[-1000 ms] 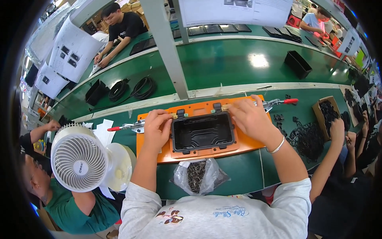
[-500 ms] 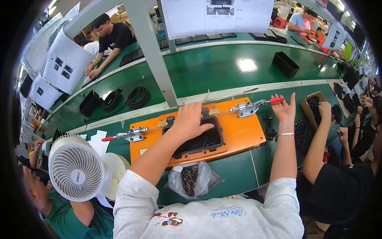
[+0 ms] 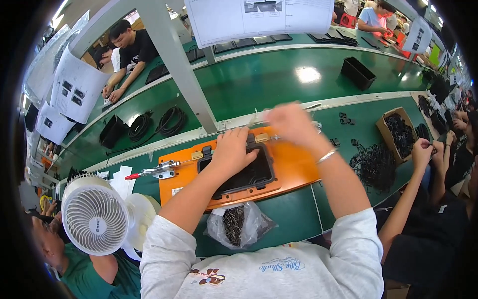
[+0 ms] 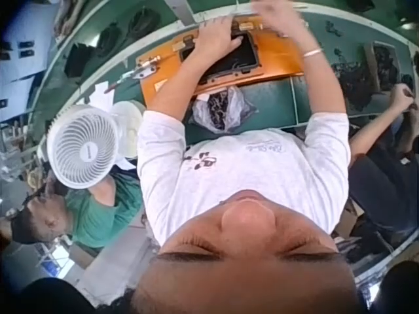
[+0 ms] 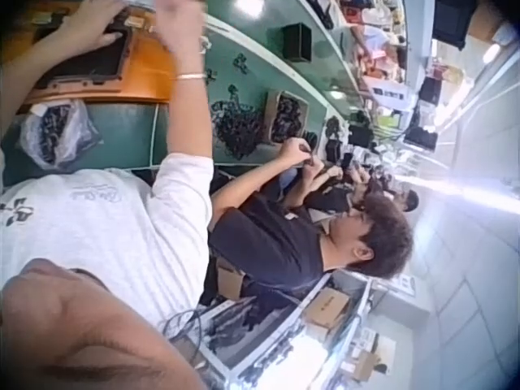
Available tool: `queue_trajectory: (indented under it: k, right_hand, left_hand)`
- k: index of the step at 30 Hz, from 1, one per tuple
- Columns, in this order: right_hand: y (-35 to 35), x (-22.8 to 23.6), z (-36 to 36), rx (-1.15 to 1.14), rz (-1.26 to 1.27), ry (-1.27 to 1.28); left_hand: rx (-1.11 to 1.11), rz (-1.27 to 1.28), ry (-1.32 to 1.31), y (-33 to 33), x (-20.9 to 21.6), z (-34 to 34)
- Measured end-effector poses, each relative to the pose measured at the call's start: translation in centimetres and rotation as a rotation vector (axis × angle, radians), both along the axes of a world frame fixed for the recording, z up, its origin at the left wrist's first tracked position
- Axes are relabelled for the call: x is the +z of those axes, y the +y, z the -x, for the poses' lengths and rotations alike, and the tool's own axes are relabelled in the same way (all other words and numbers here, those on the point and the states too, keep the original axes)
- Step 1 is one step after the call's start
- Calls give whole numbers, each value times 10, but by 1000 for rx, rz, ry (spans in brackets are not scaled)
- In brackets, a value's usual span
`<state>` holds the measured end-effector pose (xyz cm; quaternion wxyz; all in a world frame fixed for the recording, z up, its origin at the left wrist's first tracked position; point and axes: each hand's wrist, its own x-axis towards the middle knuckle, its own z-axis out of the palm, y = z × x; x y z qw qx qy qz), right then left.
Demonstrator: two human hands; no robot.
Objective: Assembling black plastic housing components using a manual assembly jig.
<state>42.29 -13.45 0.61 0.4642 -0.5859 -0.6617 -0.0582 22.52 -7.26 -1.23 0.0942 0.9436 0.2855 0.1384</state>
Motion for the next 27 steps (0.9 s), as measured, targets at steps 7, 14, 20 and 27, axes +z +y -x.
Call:
queue_trajectory:
  k: [7, 14, 20, 27]
  right_hand:
    - [-10, 17, 4, -71, 234, 154]
    - [-50, 52, -70, -834, -545, 58]
    - [14, 45, 88, 108, 102, -302]
    - [59, 14, 136, 306, 670, -535]
  left_hand:
    - [-117, 19, -236, 1, 7, 18]
    - [464, 214, -988, 18, 7, 172]
    - [1207, 311, -1546, 41, -36, 250]
    - [836, 745, -2073, 93, -38, 261]
